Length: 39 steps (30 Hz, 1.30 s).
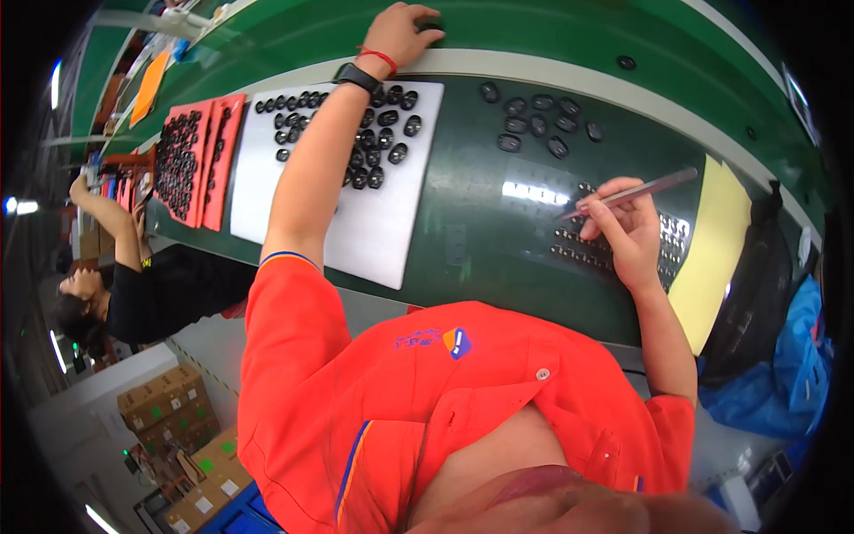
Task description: Assembling small electronic components into a template grid using tweezers on a factory assembly line.
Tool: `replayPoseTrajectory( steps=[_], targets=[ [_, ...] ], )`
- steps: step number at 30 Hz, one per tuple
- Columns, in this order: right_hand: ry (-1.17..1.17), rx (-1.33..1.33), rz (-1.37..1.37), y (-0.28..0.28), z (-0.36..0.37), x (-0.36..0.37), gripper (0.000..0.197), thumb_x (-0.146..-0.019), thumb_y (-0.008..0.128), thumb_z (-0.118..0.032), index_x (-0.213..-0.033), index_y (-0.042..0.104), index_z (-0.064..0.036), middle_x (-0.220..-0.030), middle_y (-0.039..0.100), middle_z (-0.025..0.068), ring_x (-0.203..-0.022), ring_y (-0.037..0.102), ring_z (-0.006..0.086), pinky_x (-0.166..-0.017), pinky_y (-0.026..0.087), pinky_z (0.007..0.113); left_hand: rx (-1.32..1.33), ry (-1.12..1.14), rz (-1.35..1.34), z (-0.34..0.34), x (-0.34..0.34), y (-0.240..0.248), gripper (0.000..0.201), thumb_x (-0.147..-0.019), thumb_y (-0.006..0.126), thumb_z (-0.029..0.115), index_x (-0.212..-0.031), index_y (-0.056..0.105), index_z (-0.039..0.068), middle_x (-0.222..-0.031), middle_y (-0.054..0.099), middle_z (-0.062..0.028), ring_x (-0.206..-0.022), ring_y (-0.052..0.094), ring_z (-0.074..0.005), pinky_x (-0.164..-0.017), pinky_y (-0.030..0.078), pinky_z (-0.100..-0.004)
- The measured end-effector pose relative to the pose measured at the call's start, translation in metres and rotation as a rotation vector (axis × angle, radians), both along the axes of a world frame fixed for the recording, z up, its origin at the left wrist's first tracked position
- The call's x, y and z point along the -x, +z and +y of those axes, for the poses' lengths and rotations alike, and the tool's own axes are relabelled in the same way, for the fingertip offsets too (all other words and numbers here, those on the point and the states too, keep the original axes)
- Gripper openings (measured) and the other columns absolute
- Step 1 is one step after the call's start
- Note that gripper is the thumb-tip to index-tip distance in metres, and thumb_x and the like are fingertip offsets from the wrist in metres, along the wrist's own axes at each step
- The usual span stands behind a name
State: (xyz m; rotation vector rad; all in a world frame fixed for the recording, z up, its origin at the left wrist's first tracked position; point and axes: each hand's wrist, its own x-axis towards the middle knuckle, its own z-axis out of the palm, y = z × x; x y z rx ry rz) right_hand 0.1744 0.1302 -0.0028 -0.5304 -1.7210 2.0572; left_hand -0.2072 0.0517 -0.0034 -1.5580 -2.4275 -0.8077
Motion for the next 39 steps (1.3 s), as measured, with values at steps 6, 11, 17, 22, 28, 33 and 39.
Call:
replayPoseTrajectory(
  steps=[6,11,17,22,28,33,39],
  targets=[
    [0.037,-0.008,-0.015,0.0,0.002,0.001,0.019,-0.087,0.056,-0.001,-0.103,0.046,-0.0007,-0.086,0.062,0.0107,-0.064,0.058,0.0104,-0.059,0.048,0.021,0.019,0.043,0.031,-0.011,-0.017,0.017,0.022,-0.07,0.073,0.02,-0.081,0.067,0.003,-0.071,0.058,-0.0125,-0.062,0.058,-0.0241,-0.06,0.047,-0.0332],
    [0.045,-0.039,-0.071,-0.004,0.007,-0.002,0.018,-0.087,0.056,0.0,-0.102,0.046,0.0,-0.087,0.062,0.0108,-0.067,0.059,0.0108,-0.061,0.049,0.022,0.076,-0.392,-0.27,-0.025,-0.131,0.038,0.019,-0.073,0.071,0.019,-0.088,0.068,0.007,-0.079,0.061,-0.0093,-0.074,0.06,-0.0234,-0.066,0.048,-0.0313],
    [0.113,-0.081,-0.117,-0.002,0.008,-0.005,0.016,-0.087,0.055,0.001,-0.101,0.046,0.0,-0.086,0.061,0.0105,-0.068,0.06,0.0111,-0.062,0.05,0.022,0.055,-0.524,-0.067,-0.057,-0.207,0.008,0.026,-0.069,0.073,0.022,-0.088,0.062,0.008,-0.078,0.053,-0.006,-0.072,0.056,-0.0233,-0.061,0.046,-0.0327],
    [0.095,-0.072,-0.074,-0.004,0.011,-0.005,0.016,-0.087,0.055,0.001,-0.1,0.046,0.0,-0.086,0.061,0.0108,-0.068,0.06,0.011,-0.061,0.05,0.022,0.117,-0.488,-0.26,-0.06,-0.213,0.01,0.036,-0.066,0.076,0.024,-0.095,0.062,0.009,-0.077,0.052,-0.0045,-0.07,0.055,-0.0213,-0.061,0.045,-0.0322],
    [0.103,-0.105,-0.109,-0.005,0.011,-0.005,0.016,-0.087,0.055,0.001,-0.1,0.047,-0.0003,-0.085,0.061,0.0114,-0.066,0.06,0.0111,-0.06,0.05,0.022,0.143,-0.567,-0.417,-0.06,-0.211,0.003,0.033,-0.067,0.075,0.02,-0.097,0.064,0.013,-0.075,0.052,-0.0023,-0.073,0.055,-0.0195,-0.067,0.043,-0.0319],
    [0.1,-0.009,-0.1,-0.005,0.014,-0.004,0.016,-0.086,0.056,0.001,-0.1,0.047,-0.0006,-0.084,0.062,0.0127,-0.066,0.061,0.0114,-0.059,0.05,0.022,0.136,-0.544,-0.462,-0.057,-0.214,0.001,0.028,-0.068,0.074,0.018,-0.095,0.066,0.015,-0.073,0.052,-0.0008,-0.072,0.054,-0.0187,-0.067,0.042,-0.0305],
    [0.116,0.022,-0.081,-0.005,0.016,-0.005,0.017,-0.087,0.056,-0.001,-0.101,0.047,-0.0007,-0.084,0.063,0.0137,-0.066,0.061,0.0124,-0.058,0.051,0.022,0.109,-0.531,-0.483,-0.058,-0.213,-0.002,0.028,-0.067,0.075,0.018,-0.094,0.068,0.015,-0.072,0.052,0.0,-0.069,0.052,-0.0173,-0.066,0.041,-0.03]
  ],
)
